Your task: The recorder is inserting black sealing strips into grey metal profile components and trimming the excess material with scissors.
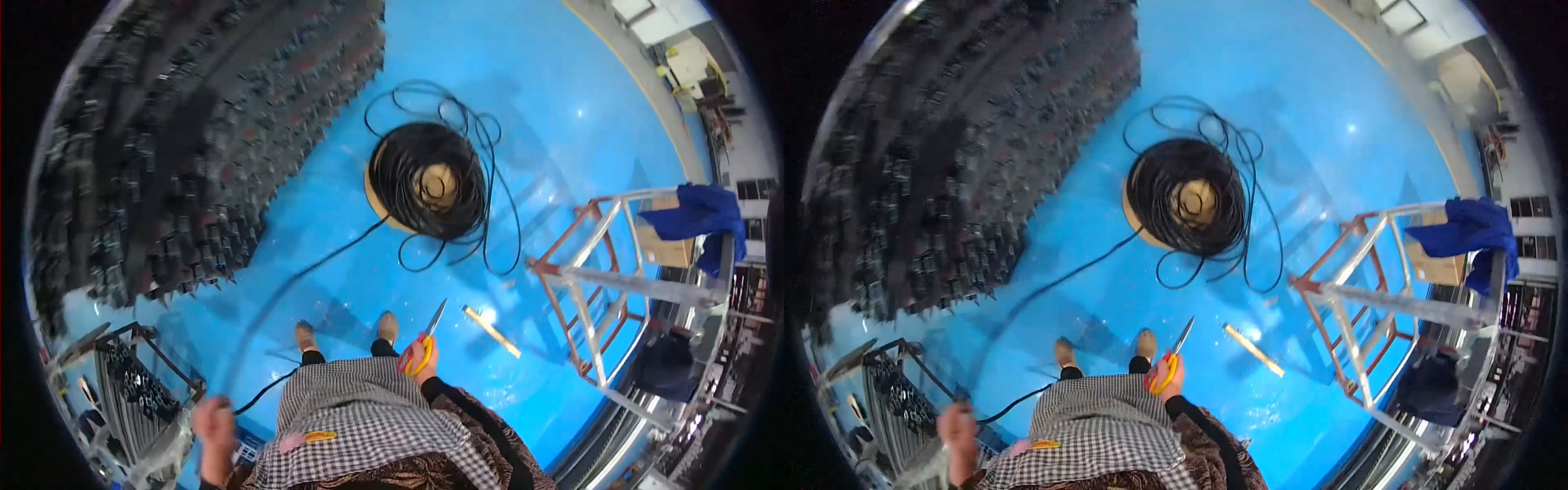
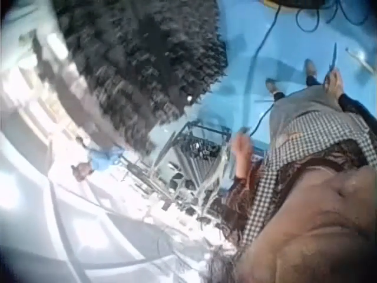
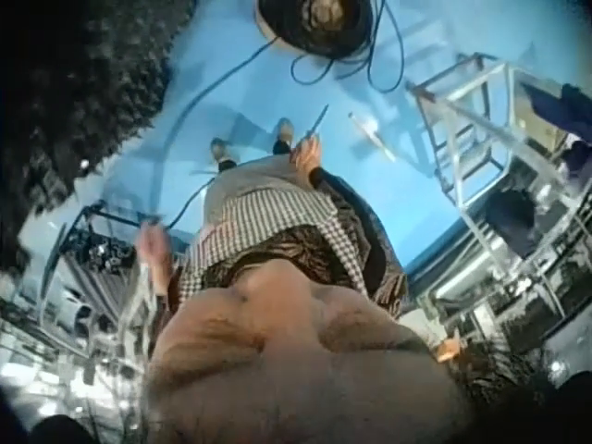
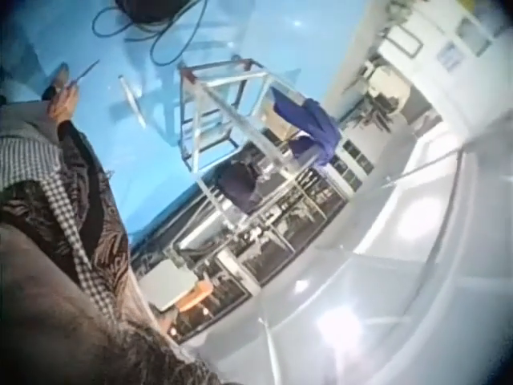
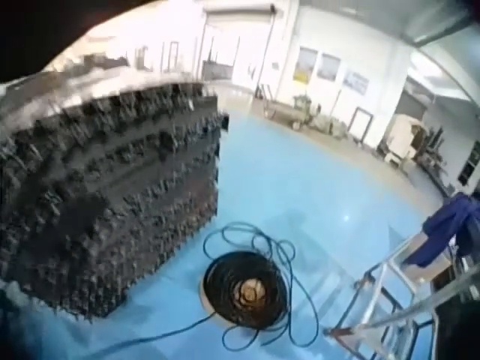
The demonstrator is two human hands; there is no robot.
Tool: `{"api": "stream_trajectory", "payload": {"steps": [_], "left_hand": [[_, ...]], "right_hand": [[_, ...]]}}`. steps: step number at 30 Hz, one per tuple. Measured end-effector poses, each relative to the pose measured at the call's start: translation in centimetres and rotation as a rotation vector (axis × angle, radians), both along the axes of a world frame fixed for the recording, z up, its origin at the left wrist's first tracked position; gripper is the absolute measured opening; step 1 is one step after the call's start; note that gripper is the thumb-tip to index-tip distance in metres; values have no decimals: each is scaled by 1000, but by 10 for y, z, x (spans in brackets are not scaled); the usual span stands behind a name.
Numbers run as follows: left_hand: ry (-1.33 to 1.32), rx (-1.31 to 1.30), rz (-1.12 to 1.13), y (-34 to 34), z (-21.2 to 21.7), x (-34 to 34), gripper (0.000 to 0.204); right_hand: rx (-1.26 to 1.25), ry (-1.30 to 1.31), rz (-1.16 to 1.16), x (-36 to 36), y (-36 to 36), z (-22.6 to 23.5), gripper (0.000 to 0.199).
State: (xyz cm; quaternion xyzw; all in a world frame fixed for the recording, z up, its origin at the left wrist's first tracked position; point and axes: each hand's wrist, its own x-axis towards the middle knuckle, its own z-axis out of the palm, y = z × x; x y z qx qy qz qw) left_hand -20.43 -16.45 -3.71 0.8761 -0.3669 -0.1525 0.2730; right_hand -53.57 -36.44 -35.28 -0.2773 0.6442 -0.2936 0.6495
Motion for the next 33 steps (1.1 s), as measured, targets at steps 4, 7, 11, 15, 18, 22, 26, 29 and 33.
{"api": "stream_trajectory", "payload": {"steps": [4,7,11,15,18,22,26,29,33], "left_hand": [[210,-510,603,31,93,-2,14],[-56,-159,353,-2,89,5,9],[-261,5,75,-38,75,25,8],[-335,-47,-173,-52,56,62,10],[-385,-64,-251,-66,61,81,13],[-353,-164,-297,-85,92,104,15],[-330,-228,-144,-85,101,112,16],[-308,-295,-26,-87,111,114,16],[-247,-435,190,-103,126,104,15]], "right_hand": [[-258,-81,367,101,-146,163,35],[-750,-72,633,176,-218,266,46],[-1301,-147,937,281,-246,392,55],[-1646,-83,1050,374,-214,503,52],[-1929,374,1292,458,-206,549,38],[-2015,631,1445,555,-219,581,30],[-1962,452,1626,616,-244,565,29],[-2420,218,1282,617,-239,548,25],[-1792,-544,1952,496,-146,527,42]]}}
